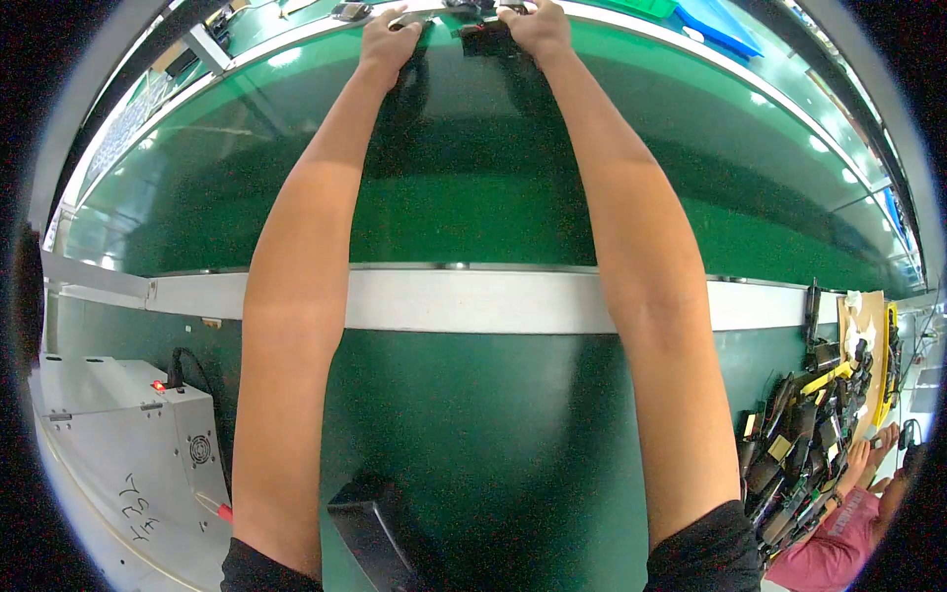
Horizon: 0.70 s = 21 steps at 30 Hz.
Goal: The person sorts electronic components by hand, transferring them from a large cardboard box into smaller blue and yellow assembly trays on a workbench.
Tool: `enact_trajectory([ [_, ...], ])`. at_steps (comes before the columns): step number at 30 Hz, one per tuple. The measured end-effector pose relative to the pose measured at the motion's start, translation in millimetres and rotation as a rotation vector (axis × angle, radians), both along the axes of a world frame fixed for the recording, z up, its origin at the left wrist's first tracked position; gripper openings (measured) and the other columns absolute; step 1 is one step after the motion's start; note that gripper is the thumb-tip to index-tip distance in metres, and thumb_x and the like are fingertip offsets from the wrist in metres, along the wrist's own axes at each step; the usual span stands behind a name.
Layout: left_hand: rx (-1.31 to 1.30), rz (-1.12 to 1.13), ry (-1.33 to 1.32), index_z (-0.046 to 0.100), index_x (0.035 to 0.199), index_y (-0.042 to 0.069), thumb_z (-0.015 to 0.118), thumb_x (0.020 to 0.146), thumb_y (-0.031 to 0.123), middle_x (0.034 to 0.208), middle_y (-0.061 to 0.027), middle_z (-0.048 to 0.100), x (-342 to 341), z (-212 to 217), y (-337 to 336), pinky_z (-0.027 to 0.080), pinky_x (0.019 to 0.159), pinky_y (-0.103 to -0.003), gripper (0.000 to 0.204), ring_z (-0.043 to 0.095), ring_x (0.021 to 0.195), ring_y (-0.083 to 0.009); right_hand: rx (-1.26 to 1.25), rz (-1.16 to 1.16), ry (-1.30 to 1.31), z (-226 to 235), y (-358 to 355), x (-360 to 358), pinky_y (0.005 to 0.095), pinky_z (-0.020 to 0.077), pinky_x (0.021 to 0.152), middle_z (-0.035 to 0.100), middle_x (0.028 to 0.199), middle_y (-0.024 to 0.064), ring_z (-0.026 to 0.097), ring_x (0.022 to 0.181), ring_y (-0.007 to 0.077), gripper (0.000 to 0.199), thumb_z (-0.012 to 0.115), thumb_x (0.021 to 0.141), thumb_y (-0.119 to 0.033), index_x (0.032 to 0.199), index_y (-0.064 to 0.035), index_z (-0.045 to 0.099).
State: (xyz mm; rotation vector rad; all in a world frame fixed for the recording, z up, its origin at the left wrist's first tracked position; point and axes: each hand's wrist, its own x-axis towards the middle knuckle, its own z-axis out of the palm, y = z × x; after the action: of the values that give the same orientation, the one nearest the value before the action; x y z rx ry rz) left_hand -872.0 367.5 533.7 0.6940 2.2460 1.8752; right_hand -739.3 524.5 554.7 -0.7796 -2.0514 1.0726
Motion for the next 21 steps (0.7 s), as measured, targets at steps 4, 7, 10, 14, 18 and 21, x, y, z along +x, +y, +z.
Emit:
enact_trajectory([
  [4,-0.092,0.037,0.269,0.061,0.126,-0.001,0.064,0.087,0.016,0.124,-0.0257,0.064,-2,-2,-7,0.050,0.095,-0.038,0.042,0.061,0.118,-0.0371,-0.297,0.511,0.291,0,13,20,0.0328,0.0552,0.084,0.071,0.110,0.0126,0.068,0.091,0.0220,0.043,0.077,0.087,-0.027,0.117,0.0025,0.067],
  [7,-0.142,0.083,0.303,0.061,0.127,0.001,0.064,0.087,0.018,0.126,-0.0253,0.064,-11,-13,-25,0.049,0.097,-0.038,0.043,0.062,0.117,-0.0361,-0.054,0.035,-0.126,11,0,13,0.0303,0.0557,0.075,0.072,0.099,0.0107,0.068,0.083,0.0201,0.028,0.074,0.090,-0.024,0.100,0.0018,0.073],
  [10,-0.065,-0.020,0.228,0.051,0.137,-0.006,0.071,0.088,0.019,0.117,-0.0188,0.066,-51,-31,-73,0.059,0.086,-0.039,0.059,0.068,0.098,-0.0289,-0.432,0.016,-0.091,32,-40,7,0.0291,0.0530,0.074,0.071,0.100,0.0122,0.067,0.091,0.0164,0.033,0.070,0.093,-0.028,0.097,0.0048,0.072],
  [14,0.219,-0.103,0.004,0.047,0.141,-0.008,0.072,0.086,0.008,0.113,-0.0188,0.066,-38,-16,-41,0.057,0.080,-0.031,0.062,0.068,0.094,-0.0221,-0.502,0.481,0.122,30,77,-17,0.0349,0.0492,0.091,0.062,0.126,0.0196,0.062,0.111,0.0235,0.048,0.065,0.096,-0.032,0.123,0.0069,0.059],
  [18,0.172,-0.004,-0.002,0.053,0.133,-0.009,0.075,0.084,0.006,0.110,-0.0171,0.067,-25,-8,-33,0.058,0.075,-0.029,0.056,0.069,0.089,-0.0211,0.332,0.064,-0.152,9,83,-12,0.0316,0.0546,0.068,0.072,0.083,0.0093,0.068,0.081,0.0149,0.053,0.069,0.089,-0.048,0.118,-0.0032,0.066],
  [21,0.226,-0.040,-0.183,0.057,0.123,-0.009,0.077,0.084,0.008,0.105,-0.0165,0.068,-23,-15,-42,0.058,0.071,-0.028,0.047,0.069,0.082,-0.0206,0.303,0.300,-0.422,-17,39,-11,0.0284,0.0543,0.077,0.074,0.091,0.0143,0.069,0.094,0.0156,0.061,0.067,0.092,-0.046,0.132,-0.0013,0.060],
])
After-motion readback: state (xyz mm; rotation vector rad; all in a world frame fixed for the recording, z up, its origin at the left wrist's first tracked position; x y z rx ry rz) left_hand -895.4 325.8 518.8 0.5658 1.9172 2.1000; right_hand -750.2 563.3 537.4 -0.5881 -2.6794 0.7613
